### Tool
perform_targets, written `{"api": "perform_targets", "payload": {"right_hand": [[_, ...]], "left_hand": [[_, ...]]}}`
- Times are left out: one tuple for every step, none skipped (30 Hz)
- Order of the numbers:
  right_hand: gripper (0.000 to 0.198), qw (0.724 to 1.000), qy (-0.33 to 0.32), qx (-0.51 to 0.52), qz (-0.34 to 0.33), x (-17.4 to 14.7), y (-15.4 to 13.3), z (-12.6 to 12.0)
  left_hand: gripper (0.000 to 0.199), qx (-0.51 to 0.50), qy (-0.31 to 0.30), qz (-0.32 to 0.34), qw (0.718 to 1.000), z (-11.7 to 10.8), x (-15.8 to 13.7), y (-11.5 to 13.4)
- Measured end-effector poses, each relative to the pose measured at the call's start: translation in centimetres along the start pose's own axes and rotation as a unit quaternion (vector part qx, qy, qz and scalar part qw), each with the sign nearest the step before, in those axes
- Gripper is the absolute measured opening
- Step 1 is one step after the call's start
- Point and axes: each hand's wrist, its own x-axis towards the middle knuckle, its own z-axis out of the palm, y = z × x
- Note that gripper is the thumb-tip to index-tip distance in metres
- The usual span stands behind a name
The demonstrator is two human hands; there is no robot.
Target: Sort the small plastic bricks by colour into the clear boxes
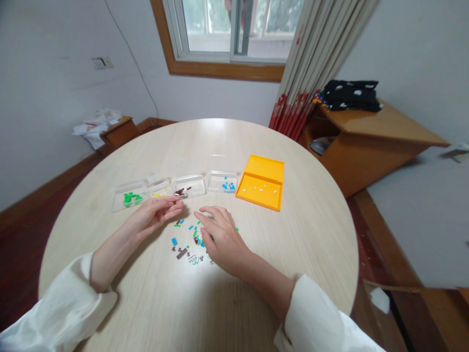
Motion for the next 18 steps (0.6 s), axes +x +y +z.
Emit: {"api": "perform_targets", "payload": {"right_hand": [[0.037,1.000,-0.002,0.001,-0.001,0.0,0.0,0.0],[0.037,1.000,-0.003,0.002,-0.003,0.0,0.0,0.0],[0.037,1.000,-0.004,0.004,-0.005,0.0,-0.1,0.0],[0.037,1.000,-0.004,0.005,-0.007,0.0,-0.1,0.0],[0.036,1.000,-0.004,0.006,-0.009,0.1,-0.1,0.1],[0.036,1.000,-0.004,0.007,-0.009,0.1,-0.1,0.1],[0.036,1.000,-0.004,0.008,-0.009,0.1,-0.1,0.1],[0.036,1.000,-0.004,0.009,-0.008,0.0,-0.1,0.2],[0.035,1.000,-0.005,0.010,-0.007,0.0,-0.1,0.2],[0.035,1.000,-0.007,0.010,-0.007,0.0,0.0,0.3],[0.035,1.000,-0.008,0.010,-0.007,0.0,0.0,0.3],[0.034,1.000,-0.008,0.010,-0.007,0.0,0.0,0.3],[0.034,1.000,-0.007,0.010,-0.008,0.0,0.0,0.3],[0.033,1.000,-0.006,0.010,-0.008,0.0,0.1,0.3],[0.033,1.000,-0.005,0.010,-0.007,0.0,0.1,0.3],[0.034,1.000,-0.004,0.011,-0.006,0.0,0.1,0.4],[0.034,1.000,-0.004,0.012,-0.005,-0.1,0.1,0.4],[0.035,1.000,-0.004,0.014,-0.004,-0.1,0.2,0.4]], "left_hand": [[0.009,-0.017,0.023,-0.004,1.000,-0.1,0.1,0.1],[0.008,-0.028,0.044,-0.003,0.999,-0.2,0.3,0.2],[0.009,-0.036,0.063,0.004,0.997,-0.3,0.4,0.4],[0.010,-0.040,0.078,0.014,0.996,-0.3,0.5,0.6],[0.011,-0.043,0.091,0.024,0.995,-0.4,0.6,0.8],[0.012,-0.045,0.105,0.033,0.993,-0.5,0.7,1.1],[0.014,-0.048,0.121,0.038,0.991,-0.5,0.7,1.3],[0.016,-0.051,0.136,0.041,0.989,-0.4,0.7,1.6],[0.018,-0.053,0.151,0.041,0.986,-0.3,0.7,1.8],[0.020,-0.054,0.163,0.039,0.984,-0.2,0.6,2.0],[0.021,-0.055,0.172,0.038,0.983,-0.1,0.6,2.1],[0.022,-0.056,0.179,0.038,0.982,0.1,0.5,2.2],[0.022,-0.056,0.183,0.038,0.981,0.2,0.5,2.3],[0.022,-0.057,0.185,0.040,0.980,0.3,0.5,2.3],[0.022,-0.058,0.187,0.042,0.980,0.3,0.5,2.2],[0.022,-0.059,0.188,0.045,0.979,0.3,0.5,2.2],[0.022,-0.058,0.188,0.049,0.979,0.3,0.5,2.1],[0.022,-0.058,0.188,0.052,0.979,0.3,0.6,2.0]]}}
